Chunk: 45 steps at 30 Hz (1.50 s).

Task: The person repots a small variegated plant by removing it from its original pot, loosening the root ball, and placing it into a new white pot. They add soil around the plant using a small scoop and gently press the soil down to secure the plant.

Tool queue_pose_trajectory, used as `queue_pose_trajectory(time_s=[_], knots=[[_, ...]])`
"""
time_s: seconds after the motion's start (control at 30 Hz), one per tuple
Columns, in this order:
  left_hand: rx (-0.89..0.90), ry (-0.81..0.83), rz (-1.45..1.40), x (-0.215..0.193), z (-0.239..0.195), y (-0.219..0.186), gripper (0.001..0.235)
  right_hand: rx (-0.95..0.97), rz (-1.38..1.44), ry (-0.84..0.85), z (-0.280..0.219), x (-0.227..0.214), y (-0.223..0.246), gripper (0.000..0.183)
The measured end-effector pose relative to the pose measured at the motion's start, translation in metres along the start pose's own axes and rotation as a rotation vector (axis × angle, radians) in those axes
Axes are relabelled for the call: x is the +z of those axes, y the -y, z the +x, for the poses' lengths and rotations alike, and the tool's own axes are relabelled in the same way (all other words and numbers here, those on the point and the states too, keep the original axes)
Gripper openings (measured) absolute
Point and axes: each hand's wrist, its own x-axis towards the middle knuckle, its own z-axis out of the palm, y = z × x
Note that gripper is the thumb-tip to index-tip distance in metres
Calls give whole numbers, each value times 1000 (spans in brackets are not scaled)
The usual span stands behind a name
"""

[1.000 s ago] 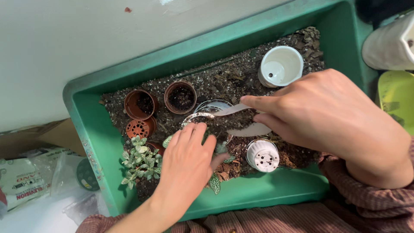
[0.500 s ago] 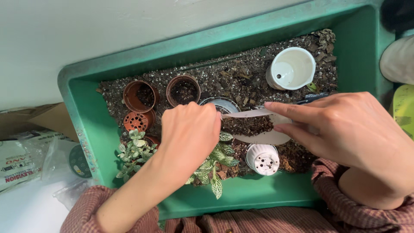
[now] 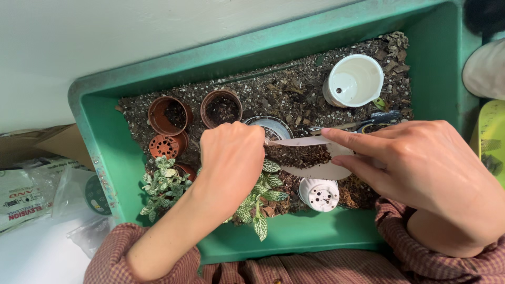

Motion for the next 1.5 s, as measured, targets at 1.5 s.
queue_pose_trajectory(time_s=[1.5], knots=[[34, -256, -307, 1, -82, -25, 57, -428, -447, 44, 41, -30, 24, 73]])
